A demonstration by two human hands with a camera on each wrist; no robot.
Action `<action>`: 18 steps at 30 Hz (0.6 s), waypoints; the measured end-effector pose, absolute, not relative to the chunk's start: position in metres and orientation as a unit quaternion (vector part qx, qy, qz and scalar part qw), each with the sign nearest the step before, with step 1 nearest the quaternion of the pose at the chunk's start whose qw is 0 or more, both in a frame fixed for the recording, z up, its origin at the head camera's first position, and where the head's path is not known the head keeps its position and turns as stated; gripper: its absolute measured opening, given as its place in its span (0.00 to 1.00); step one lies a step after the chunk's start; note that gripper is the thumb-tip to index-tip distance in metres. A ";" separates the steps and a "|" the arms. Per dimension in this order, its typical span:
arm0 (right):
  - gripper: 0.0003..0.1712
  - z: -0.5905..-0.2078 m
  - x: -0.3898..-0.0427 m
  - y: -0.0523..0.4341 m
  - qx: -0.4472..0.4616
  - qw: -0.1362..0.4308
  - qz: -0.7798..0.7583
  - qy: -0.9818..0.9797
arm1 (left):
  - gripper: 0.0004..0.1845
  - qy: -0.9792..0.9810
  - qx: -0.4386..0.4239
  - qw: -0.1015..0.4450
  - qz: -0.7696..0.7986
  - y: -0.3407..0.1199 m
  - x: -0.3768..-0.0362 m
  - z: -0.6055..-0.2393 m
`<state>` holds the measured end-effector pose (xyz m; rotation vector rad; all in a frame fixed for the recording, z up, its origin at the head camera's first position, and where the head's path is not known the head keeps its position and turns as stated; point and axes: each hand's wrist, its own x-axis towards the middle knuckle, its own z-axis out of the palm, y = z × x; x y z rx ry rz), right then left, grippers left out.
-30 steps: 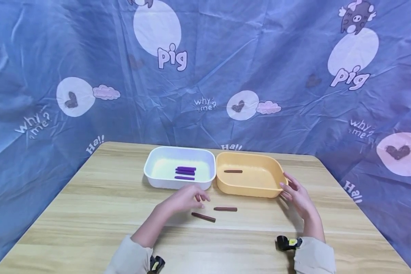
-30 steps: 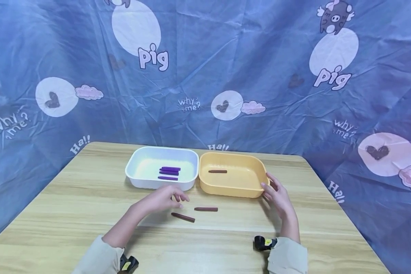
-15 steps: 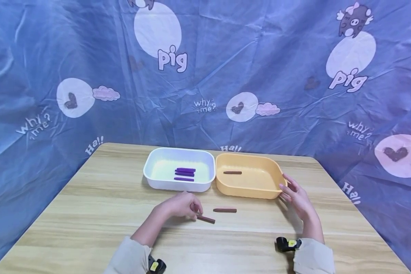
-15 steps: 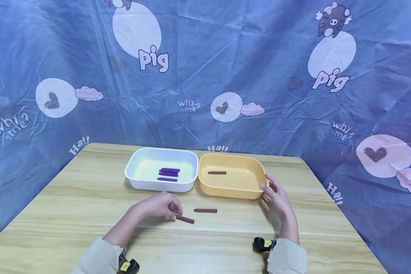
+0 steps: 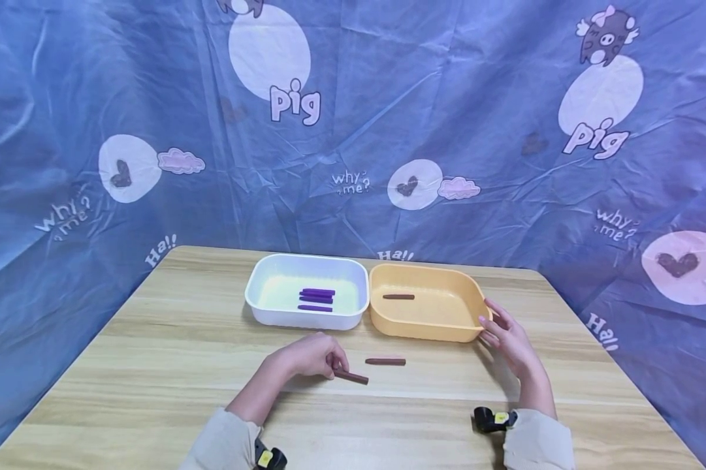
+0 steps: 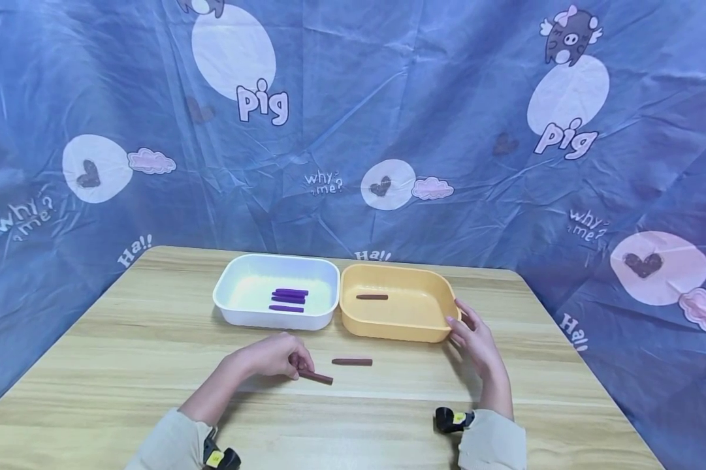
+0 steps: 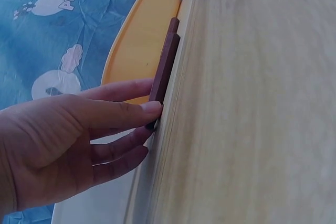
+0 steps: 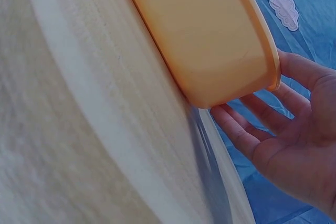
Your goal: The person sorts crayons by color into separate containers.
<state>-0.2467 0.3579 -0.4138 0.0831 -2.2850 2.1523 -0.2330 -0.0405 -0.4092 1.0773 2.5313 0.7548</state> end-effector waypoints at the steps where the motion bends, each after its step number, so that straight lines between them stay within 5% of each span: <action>1: 0.39 -0.414 -0.247 0.358 0.026 0.000 0.686 -0.727 | 0.12 0.878 0.373 0.144 0.262 -0.041 -0.233 -0.409; 18: 0.39 -0.413 -0.247 0.357 0.026 -0.002 0.689 -0.724 | 0.13 0.873 0.372 0.152 0.276 -0.042 -0.232 -0.405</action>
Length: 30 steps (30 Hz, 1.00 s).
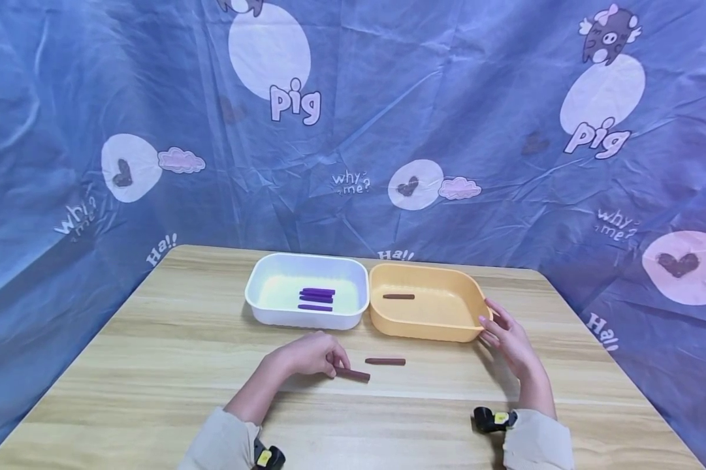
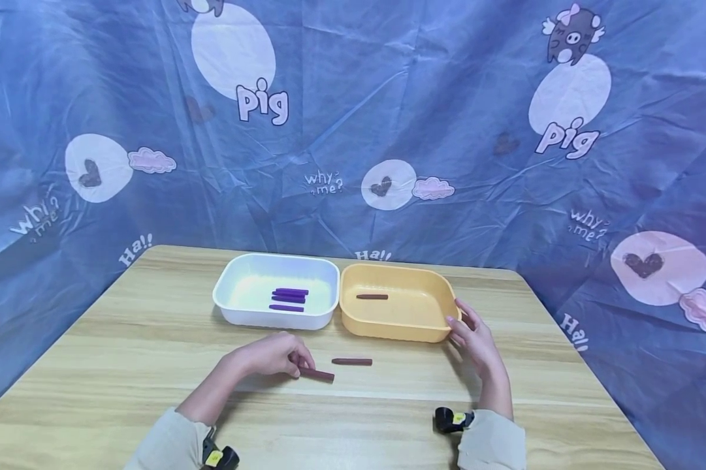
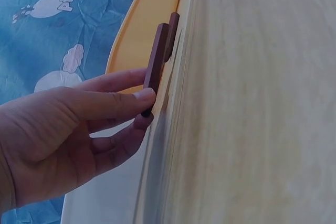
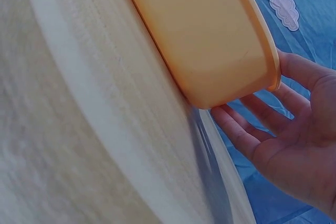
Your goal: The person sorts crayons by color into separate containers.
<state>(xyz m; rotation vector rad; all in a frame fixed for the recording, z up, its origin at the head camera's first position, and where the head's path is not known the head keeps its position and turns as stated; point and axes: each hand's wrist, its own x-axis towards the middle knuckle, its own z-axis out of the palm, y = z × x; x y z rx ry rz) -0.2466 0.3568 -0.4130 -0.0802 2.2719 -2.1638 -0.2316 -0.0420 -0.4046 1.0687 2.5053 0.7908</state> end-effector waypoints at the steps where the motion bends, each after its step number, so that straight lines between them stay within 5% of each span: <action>1: 0.39 -0.413 -0.246 0.357 -0.026 0.001 -0.689 0.724 | 0.13 0.873 0.373 0.152 0.275 -0.042 -0.231 -0.404; 30: 0.39 -0.411 -0.246 0.357 -0.027 0.006 -0.691 0.722 | 0.15 0.884 0.364 0.105 0.272 -0.010 -0.241 -0.360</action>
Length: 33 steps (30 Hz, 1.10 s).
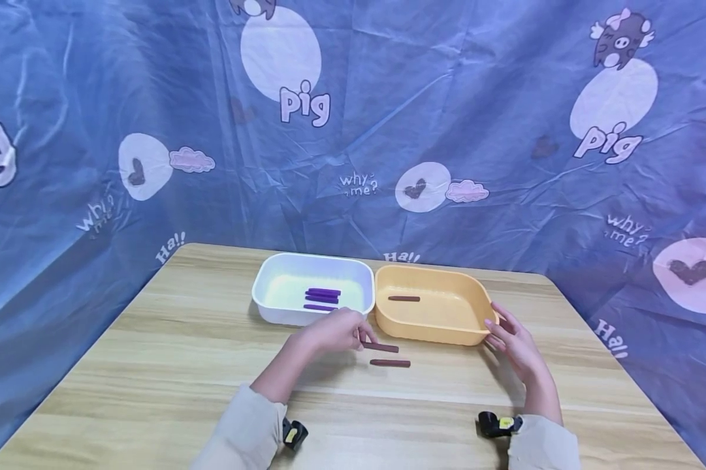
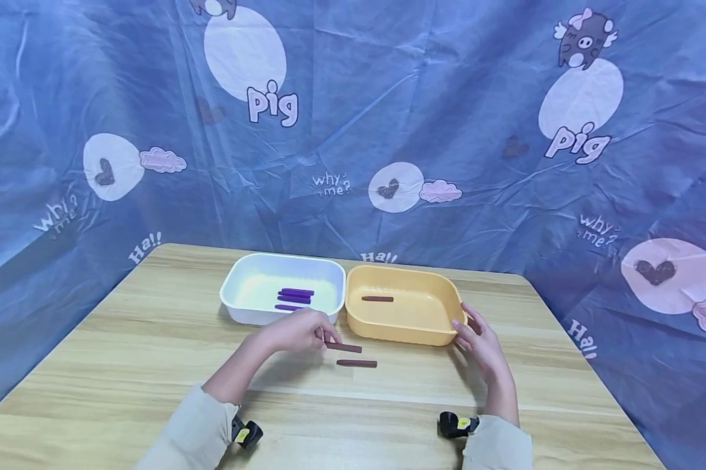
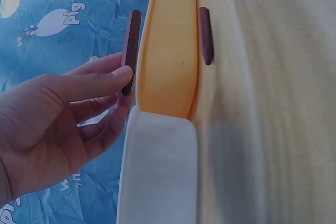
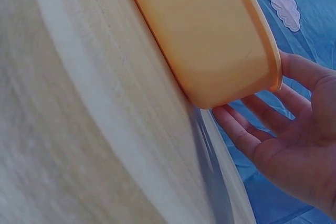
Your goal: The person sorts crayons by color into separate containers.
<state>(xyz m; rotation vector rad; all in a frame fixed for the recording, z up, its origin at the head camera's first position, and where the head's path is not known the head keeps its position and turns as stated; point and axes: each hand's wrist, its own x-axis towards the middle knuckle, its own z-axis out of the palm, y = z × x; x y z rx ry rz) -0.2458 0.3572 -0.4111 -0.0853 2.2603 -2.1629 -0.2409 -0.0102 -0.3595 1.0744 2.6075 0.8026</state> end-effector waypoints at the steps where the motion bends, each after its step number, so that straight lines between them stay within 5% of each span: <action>1: 0.39 -0.411 -0.246 0.357 -0.027 0.007 -0.691 0.722 | 0.16 0.886 0.362 0.098 0.271 -0.009 -0.242 -0.358; 8: 0.39 -0.410 -0.245 0.356 -0.024 0.011 -0.690 0.724 | 0.14 0.902 0.356 0.041 0.242 0.000 -0.251 -0.355; 33: 0.39 -0.411 -0.245 0.356 -0.022 0.010 -0.694 0.720 | 0.13 0.922 0.320 0.015 0.218 0.051 -0.291 -0.338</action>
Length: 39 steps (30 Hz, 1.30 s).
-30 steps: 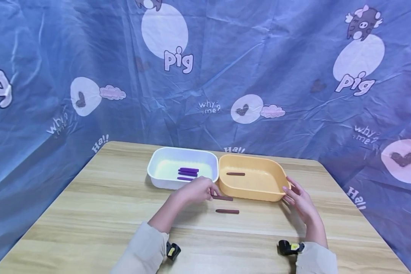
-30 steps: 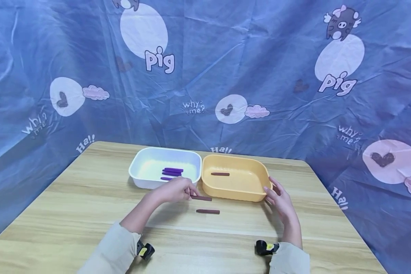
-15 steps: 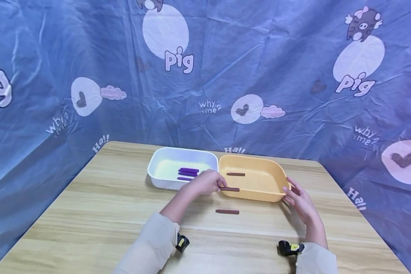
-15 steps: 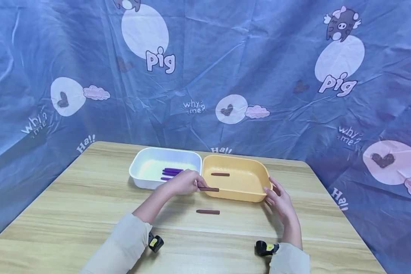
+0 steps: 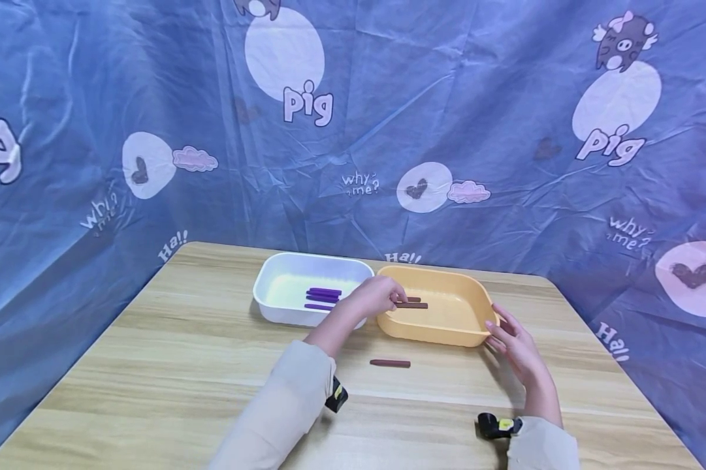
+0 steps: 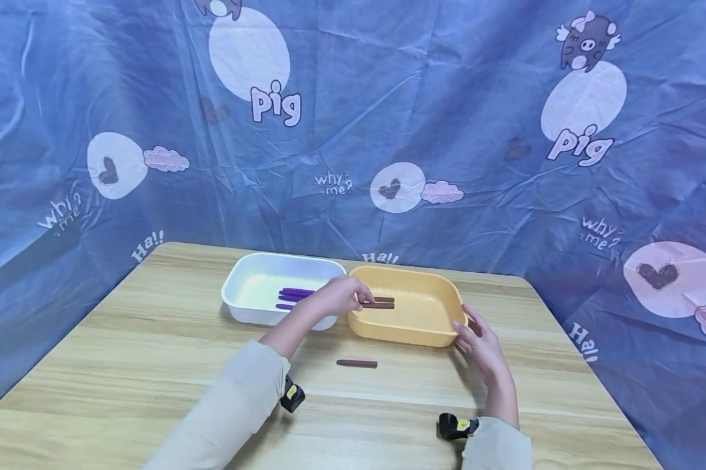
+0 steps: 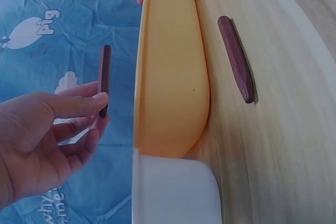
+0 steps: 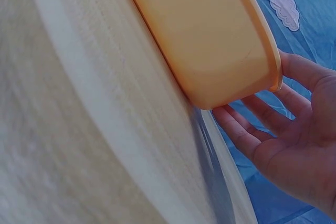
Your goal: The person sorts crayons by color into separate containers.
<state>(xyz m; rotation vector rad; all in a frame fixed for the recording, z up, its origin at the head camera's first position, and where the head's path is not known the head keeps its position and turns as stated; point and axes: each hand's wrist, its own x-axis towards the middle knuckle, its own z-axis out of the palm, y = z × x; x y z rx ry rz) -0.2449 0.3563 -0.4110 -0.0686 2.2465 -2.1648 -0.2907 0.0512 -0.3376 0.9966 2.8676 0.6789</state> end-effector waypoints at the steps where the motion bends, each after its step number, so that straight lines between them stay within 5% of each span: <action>1: 0.39 -0.411 -0.245 0.356 -0.021 0.011 -0.694 0.719 | 0.13 0.924 0.317 0.014 0.214 0.053 -0.292 -0.337; 20: 0.40 -0.413 -0.245 0.358 -0.022 0.010 -0.695 0.718 | 0.18 0.953 0.272 -0.017 0.135 0.085 -0.318 -0.351; 39: 0.40 -0.411 -0.244 0.357 -0.012 0.008 -0.694 0.720 | 0.09 0.966 0.243 -0.032 0.085 0.106 -0.331 -0.378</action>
